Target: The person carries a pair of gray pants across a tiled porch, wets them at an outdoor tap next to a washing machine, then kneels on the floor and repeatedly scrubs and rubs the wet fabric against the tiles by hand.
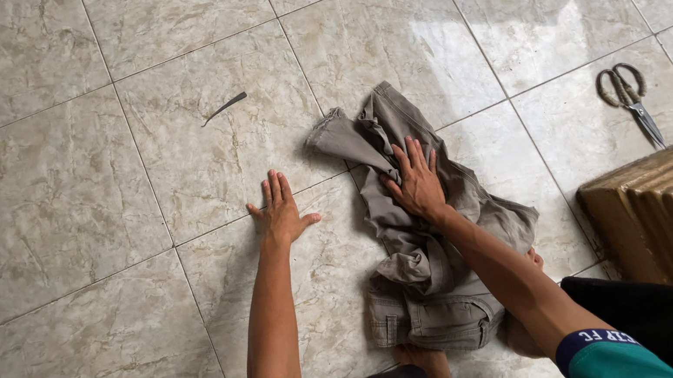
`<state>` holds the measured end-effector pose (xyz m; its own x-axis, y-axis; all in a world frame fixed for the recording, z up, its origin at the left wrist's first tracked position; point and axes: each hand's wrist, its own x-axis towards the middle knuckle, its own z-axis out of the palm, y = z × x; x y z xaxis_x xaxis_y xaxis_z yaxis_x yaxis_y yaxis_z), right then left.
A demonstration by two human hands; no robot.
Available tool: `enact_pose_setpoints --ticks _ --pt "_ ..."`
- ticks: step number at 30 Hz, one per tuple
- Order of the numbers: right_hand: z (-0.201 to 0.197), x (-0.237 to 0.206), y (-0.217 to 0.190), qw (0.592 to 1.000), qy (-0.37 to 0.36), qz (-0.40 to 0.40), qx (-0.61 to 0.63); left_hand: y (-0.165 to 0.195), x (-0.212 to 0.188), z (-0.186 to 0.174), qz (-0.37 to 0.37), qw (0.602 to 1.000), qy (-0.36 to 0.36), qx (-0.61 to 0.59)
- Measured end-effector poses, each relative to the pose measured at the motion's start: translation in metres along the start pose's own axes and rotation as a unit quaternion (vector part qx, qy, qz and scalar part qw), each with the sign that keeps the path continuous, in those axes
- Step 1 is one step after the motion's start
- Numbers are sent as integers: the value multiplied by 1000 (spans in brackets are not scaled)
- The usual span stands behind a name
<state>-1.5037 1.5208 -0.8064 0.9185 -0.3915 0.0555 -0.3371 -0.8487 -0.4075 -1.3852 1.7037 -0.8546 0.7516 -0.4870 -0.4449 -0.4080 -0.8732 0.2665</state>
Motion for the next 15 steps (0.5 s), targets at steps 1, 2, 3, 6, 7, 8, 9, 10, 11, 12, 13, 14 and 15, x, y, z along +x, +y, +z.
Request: enact_pose_setpoints --ticks 1,2,3,6,7,8,9,10,11,12,13,14,15 --pt "-4 0 -3 1000 -5 2 -2 0 -2 -1 1 1000 2 -4" --pt "-8 0 -6 999 -36 4 -19 1 -4 -3 1 1000 0 -8" --pt "-13 1 -9 997 -66 7 -35 2 -6 -5 1 1000 0 -11" --pt "-33 5 -16 985 -166 8 -39 3 -14 -11 5 1000 3 -21" --pt "-42 7 -17 979 -199 7 -34 4 -17 -13 9 1000 6 -25" --pt "-51 9 -18 969 -245 25 3 4 -20 -16 7 1000 8 -24" --pt "-61 12 -17 956 -289 41 40 5 -23 -18 6 1000 9 -25" --pt "-71 15 -16 938 -332 59 77 6 -26 -19 6 1000 10 -24" --pt "-81 18 -15 935 -352 22 46 6 -28 -21 10 1000 12 -27" --pt "-92 22 -14 928 -372 -14 16 6 -30 -22 13 999 14 -30" --pt "-103 26 -16 919 -391 -53 -16 6 -32 -23 14 999 17 -35" --pt "-112 29 -16 916 -394 -23 -73 7 -34 -24 14 999 17 -34" --pt "-122 33 -15 910 -395 7 -129 6 -35 -25 14 999 17 -32"
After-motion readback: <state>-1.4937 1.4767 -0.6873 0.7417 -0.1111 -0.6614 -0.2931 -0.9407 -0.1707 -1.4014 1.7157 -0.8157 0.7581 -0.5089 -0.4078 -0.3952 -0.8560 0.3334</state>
